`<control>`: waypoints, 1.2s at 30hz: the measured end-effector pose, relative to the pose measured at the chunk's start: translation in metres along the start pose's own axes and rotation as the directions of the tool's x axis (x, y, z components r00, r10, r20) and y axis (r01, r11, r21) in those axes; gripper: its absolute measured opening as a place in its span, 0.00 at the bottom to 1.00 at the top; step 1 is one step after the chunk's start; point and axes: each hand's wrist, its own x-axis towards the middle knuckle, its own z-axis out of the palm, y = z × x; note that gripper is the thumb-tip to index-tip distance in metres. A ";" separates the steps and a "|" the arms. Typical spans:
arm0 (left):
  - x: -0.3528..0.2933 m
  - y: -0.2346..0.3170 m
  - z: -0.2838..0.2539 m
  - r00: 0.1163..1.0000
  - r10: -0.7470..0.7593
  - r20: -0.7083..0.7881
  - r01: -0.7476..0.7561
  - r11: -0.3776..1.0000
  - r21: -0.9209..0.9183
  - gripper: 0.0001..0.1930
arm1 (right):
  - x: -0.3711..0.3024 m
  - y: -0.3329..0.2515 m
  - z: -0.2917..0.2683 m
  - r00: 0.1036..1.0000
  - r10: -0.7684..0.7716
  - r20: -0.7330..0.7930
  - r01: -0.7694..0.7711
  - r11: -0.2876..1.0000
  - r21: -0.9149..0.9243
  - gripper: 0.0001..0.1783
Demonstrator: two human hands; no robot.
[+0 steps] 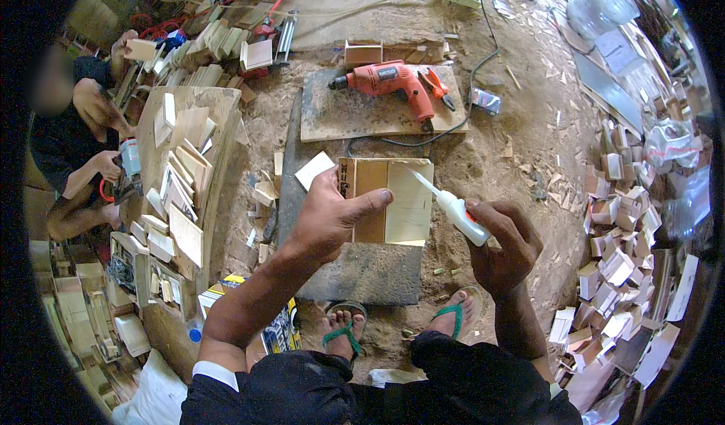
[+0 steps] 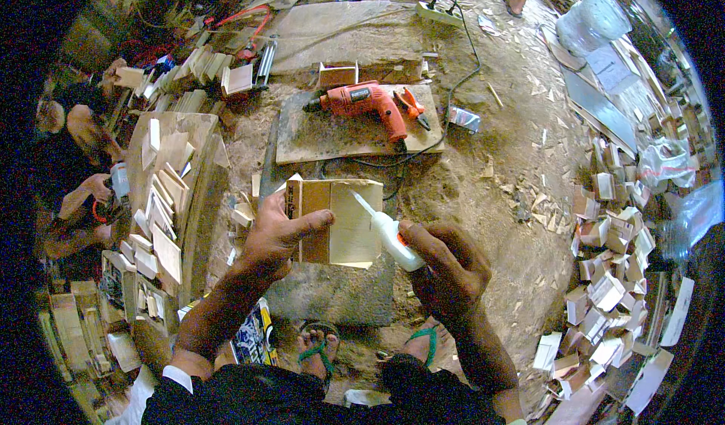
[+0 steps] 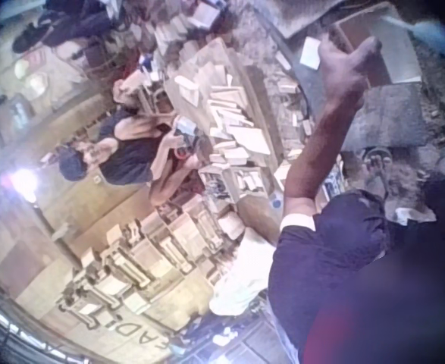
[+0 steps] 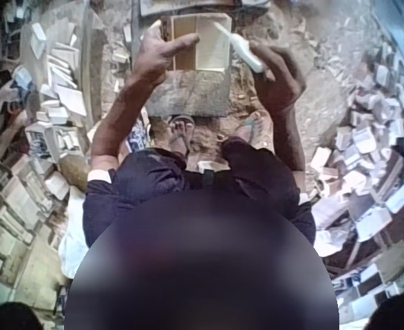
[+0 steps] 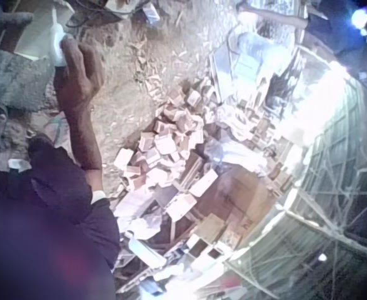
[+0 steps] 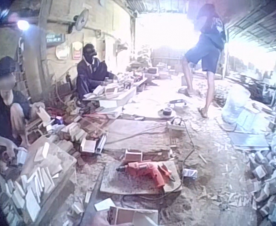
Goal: The person applies glue from a white tube to the edges of small wooden pieces and assembles them into small box-like structures. The person repeatedly picks up pieces, applies glue, and joins them together on a cluttered workshop floor.
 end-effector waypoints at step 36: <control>0.016 0.006 -0.012 0.923 0.384 0.011 -0.373 0.889 0.266 0.22 | -0.012 -0.001 -0.010 0.963 0.157 0.221 -0.182 0.978 0.102 0.17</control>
